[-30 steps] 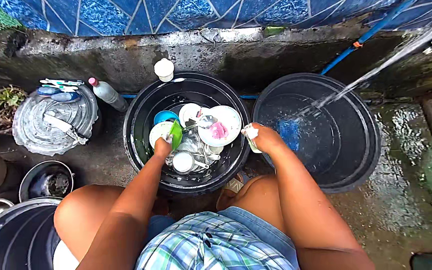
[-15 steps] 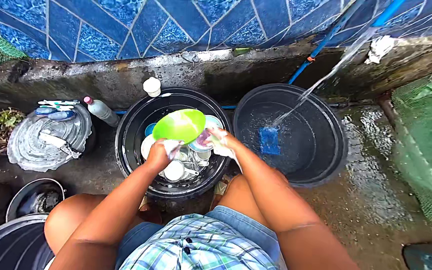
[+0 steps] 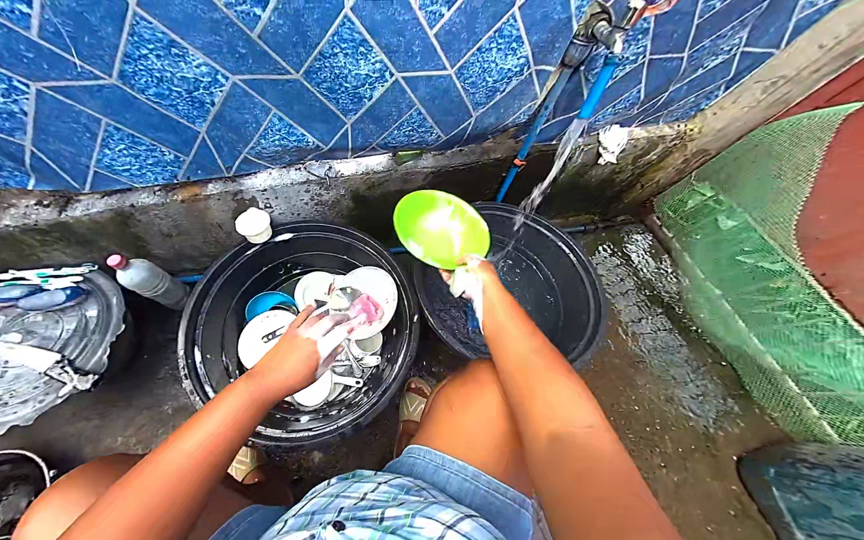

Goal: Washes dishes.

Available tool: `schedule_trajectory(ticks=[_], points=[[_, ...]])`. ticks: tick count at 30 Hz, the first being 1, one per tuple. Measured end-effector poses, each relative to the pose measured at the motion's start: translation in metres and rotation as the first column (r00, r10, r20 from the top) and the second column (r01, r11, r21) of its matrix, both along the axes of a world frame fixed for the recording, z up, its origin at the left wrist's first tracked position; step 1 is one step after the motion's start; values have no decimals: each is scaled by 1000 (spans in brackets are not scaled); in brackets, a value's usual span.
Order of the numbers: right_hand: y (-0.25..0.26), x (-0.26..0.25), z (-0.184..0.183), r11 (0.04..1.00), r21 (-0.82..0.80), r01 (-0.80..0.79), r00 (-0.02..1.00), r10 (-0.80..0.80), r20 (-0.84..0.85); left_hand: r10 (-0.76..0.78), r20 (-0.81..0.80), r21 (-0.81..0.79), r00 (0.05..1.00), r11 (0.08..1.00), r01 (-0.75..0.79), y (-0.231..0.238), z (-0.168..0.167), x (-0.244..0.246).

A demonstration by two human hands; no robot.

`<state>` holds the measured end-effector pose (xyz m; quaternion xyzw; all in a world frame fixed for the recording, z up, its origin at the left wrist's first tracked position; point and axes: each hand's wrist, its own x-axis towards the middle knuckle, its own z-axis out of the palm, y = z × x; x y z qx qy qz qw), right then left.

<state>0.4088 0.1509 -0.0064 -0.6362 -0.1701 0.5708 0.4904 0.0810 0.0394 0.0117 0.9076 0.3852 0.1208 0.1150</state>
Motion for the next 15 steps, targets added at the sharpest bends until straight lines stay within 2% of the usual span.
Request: schedule_trajectory(ticks=[2,4,6,8,10,13,15], points=[[15,33,-3,972,65,226,973,-228,26,60,-124,-216,990,973,-86,-7,4,-23],[26,61,-17,896,156,416,908,-418,-19,144,-138,-258,980,950,-175,-9,-6,-48],[33,78,-43,810,218,544,827,-562,24,268,-94,-260,959,923,-284,-12,-22,-73],[36,88,-65,786,203,584,790,-608,78,383,-107,-321,918,860,-396,-6,-31,-89],[31,86,-63,775,153,613,787,-616,-33,432,-173,-367,885,805,-465,3,-31,-94],[30,83,-62,737,120,665,741,-633,-225,418,-169,-350,892,821,-451,15,-30,-91],[34,81,-62,717,108,689,718,-653,-243,388,-186,-366,903,825,-430,19,-29,-87]])
